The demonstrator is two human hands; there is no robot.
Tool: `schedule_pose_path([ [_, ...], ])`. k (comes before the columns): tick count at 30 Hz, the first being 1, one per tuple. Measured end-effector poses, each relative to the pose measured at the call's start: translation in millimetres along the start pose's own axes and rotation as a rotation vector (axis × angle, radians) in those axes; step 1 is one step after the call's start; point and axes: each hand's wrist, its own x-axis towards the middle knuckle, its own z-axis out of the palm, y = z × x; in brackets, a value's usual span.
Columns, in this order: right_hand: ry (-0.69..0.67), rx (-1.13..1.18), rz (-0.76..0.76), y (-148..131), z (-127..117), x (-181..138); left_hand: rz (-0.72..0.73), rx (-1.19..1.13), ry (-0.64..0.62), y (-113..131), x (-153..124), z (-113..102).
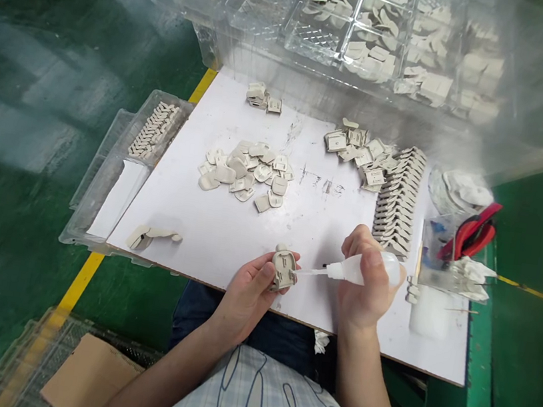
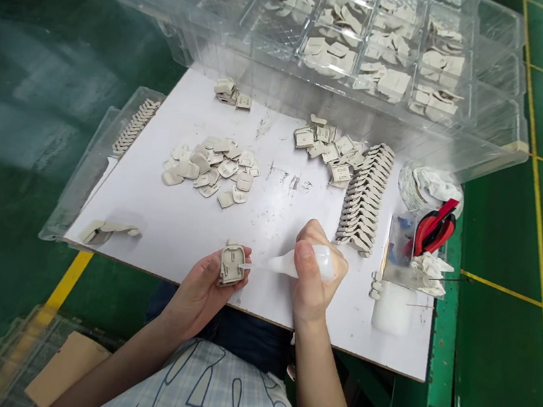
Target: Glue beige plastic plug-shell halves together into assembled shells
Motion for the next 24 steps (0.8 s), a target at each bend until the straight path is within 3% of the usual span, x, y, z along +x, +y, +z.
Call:
schedule_pose_path([
  [13, 0.019, -0.006, 0.020, 0.6, -3.0, -0.5, 0.002, -0.001, -0.002, 0.0, -0.1, -1.2],
  [20, 0.194, 0.110, 0.319, 9.1, -1.4, 9.5, 0.003, -0.046, 0.002, -2.9, 0.1, -3.1],
  [24, 0.098, 0.020, 0.407, 17.9, -2.8, 17.6, 0.025, -0.060, -0.046, -5.5, 0.7, -5.7],
])
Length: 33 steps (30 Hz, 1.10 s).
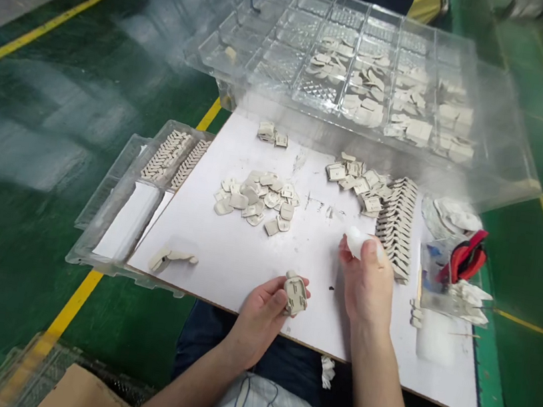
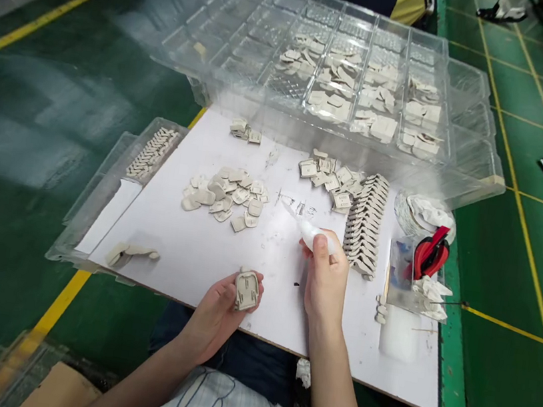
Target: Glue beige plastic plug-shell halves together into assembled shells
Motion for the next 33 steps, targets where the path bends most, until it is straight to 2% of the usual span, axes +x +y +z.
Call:
schedule_pose_path([
  [3, -0.097, -0.156, 0.002, -0.5, 3.4, 10.1, -0.010, -0.013, -0.042, 0.3, 0.0, -2.1],
  [6, -0.151, -0.212, -0.032, 1.7, 10.1, 22.3, -0.009, -0.019, -0.075, 1.0, -0.5, -4.3],
  [11, -0.165, -0.365, -0.062, 18.0, 19.0, 38.4, -0.005, -0.028, -0.122, 0.4, -0.8, -8.4],
  [15, -0.158, -0.422, -0.090, 18.2, 15.1, 33.2, -0.003, -0.039, -0.149, -0.1, 0.6, -9.4],
  [17, -0.114, -0.467, -0.156, 8.4, 8.5, 21.8, 0.005, -0.031, -0.153, 1.0, -2.0, -10.4],
  [20, 0.042, -0.623, -0.361, -11.4, 2.3, -0.3, 0.004, 0.034, -0.193, 5.6, -15.1, -15.6],
  [21, 0.036, -0.699, -0.433, -16.4, 4.0, -6.3, 0.004, 0.071, -0.233, 7.8, -21.3, -18.2],
  [22, -0.040, -0.777, -0.495, -19.6, 8.3, -10.5, 0.017, 0.112, -0.277, 10.3, -27.7, -21.1],
  [24, -0.312, -0.897, -0.609, -19.3, 23.9, -12.3, 0.063, 0.176, -0.314, 15.4, -38.8, -27.0],
  [25, -0.442, -0.949, -0.664, -16.4, 33.8, -9.8, 0.086, 0.194, -0.298, 17.9, -42.7, -29.7],
  [27, -0.590, -1.076, -0.776, -7.7, 53.5, -0.3, 0.104, 0.189, -0.213, 22.3, -46.5, -34.9],
  [30, -0.659, -1.194, -0.911, 1.7, 70.7, 14.7, 0.078, 0.126, -0.055, 27.5, -45.5, -41.7],
  [33, -0.650, -1.118, -0.977, -2.4, 68.4, 17.7, 0.052, 0.041, 0.065, 32.2, -43.0, -46.9],
])
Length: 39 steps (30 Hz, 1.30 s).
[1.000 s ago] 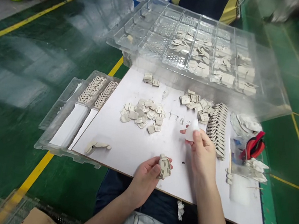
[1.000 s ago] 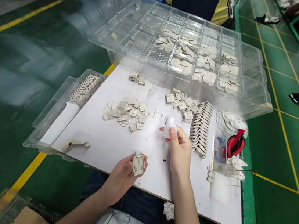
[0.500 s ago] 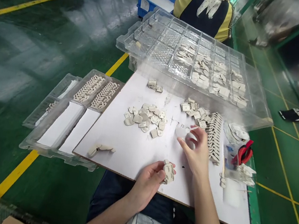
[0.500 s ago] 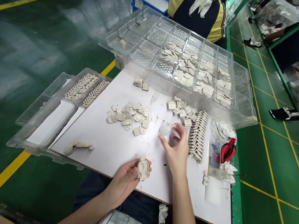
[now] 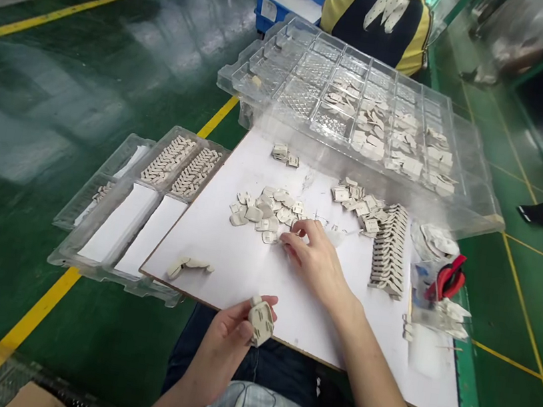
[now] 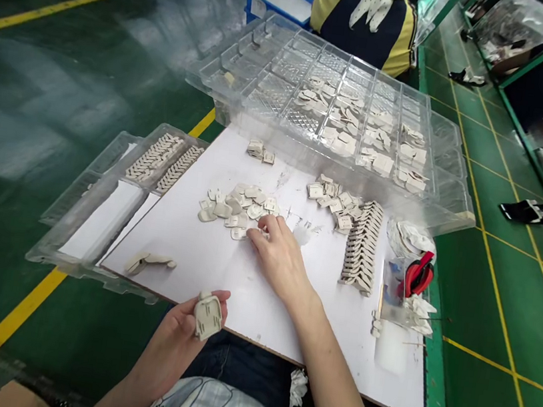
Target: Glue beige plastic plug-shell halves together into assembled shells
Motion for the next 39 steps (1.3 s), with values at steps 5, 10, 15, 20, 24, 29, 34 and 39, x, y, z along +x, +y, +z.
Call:
schedule_pose_path([
  [5, 0.222, 0.312, 0.091, -18.4, -31.6, -27.4, -0.030, -0.107, 0.054, 2.8, 4.6, -1.8],
  [10, 0.331, 0.364, 0.095, -43.9, -45.1, -59.0, -0.134, -0.157, -0.193, -8.9, 10.0, 9.5],
  [15, 0.425, 0.234, 0.175, -53.1, -42.7, -74.9, -0.126, -0.143, -0.258, -21.9, 13.5, 28.8],
  [20, 0.451, 0.361, 0.233, -47.7, -46.3, -84.9, -0.209, -0.246, -0.292, -28.6, 16.7, 31.6],
  [24, 0.464, 0.427, 0.192, -39.4, -48.7, -95.2, -0.302, -0.269, -0.274, -28.9, 18.9, 29.8],
  [29, 0.452, 0.405, 0.212, -35.0, -50.0, -105.5, -0.402, -0.179, -0.269, -25.8, 21.0, 32.9],
  [34, 0.419, 0.399, 0.230, -32.7, -46.7, -107.0, -0.360, -0.152, -0.265, -26.9, 25.5, 31.6],
  [39, 0.374, 0.362, 0.218, -37.8, -44.9, -106.1, -0.324, -0.202, -0.264, -29.4, 33.8, 28.8],
])
